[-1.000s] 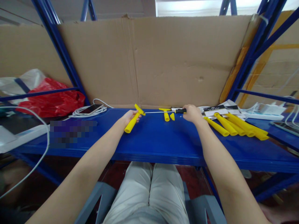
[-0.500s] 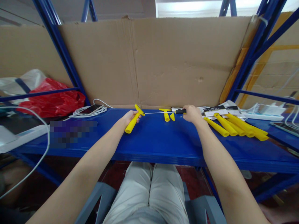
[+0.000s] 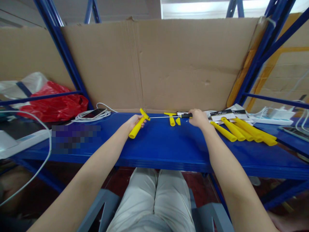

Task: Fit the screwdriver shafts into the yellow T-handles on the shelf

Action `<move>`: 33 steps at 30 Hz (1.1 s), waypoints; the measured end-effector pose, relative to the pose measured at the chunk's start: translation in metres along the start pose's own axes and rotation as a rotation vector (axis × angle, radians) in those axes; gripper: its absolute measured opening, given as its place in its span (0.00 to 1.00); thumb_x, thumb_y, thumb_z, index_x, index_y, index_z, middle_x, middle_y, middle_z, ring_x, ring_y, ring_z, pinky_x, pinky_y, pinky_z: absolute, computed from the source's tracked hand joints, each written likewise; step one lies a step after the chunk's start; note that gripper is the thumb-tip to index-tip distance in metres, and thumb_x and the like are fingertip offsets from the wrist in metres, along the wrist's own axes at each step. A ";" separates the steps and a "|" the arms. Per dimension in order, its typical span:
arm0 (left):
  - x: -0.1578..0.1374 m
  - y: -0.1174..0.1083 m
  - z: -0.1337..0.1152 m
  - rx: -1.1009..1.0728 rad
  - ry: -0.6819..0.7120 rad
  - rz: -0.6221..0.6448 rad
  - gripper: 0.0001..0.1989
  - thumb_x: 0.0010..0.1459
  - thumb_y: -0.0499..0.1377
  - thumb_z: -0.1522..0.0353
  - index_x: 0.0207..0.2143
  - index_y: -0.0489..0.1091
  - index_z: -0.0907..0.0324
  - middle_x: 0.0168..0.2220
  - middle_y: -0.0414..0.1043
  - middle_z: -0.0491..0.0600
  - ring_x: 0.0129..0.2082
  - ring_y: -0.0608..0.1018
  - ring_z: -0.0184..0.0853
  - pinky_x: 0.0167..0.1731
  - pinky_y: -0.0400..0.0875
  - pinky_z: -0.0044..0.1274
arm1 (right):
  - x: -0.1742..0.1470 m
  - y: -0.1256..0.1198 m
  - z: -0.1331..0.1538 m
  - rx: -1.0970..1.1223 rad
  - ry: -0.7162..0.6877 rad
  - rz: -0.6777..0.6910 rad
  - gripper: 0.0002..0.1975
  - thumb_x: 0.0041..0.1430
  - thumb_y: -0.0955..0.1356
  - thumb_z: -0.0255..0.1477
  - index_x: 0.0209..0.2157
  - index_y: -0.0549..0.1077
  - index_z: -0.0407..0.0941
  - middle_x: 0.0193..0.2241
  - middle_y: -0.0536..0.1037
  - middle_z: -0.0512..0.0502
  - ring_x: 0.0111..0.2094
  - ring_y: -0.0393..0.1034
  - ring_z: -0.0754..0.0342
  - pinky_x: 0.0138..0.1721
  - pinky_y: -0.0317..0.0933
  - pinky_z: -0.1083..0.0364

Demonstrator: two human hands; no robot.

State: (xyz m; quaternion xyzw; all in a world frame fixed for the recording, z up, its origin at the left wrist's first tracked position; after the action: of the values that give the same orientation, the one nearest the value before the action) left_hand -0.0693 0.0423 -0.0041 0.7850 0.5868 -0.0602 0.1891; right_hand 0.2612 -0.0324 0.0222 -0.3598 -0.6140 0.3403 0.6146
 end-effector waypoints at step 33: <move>-0.011 0.010 0.002 0.153 -0.017 -0.046 0.14 0.71 0.42 0.68 0.44 0.65 0.63 0.20 0.61 0.44 0.13 0.63 0.30 0.12 0.59 0.20 | -0.006 -0.012 0.010 -0.086 -0.010 0.237 0.20 0.57 0.67 0.35 0.49 0.77 0.43 0.45 0.82 0.34 0.47 0.76 0.40 0.44 0.65 0.50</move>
State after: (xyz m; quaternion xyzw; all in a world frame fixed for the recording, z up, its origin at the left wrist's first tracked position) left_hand -0.0628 0.0290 -0.0004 0.7829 0.5968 -0.1159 0.1320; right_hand 0.2512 -0.0433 0.0290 -0.4542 -0.5845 0.3855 0.5509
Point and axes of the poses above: each hand's wrist, its own x-axis towards the middle knuckle, its own y-axis out of the palm, z = x × y, the point moved 2 cm from there along x, towards the middle knuckle
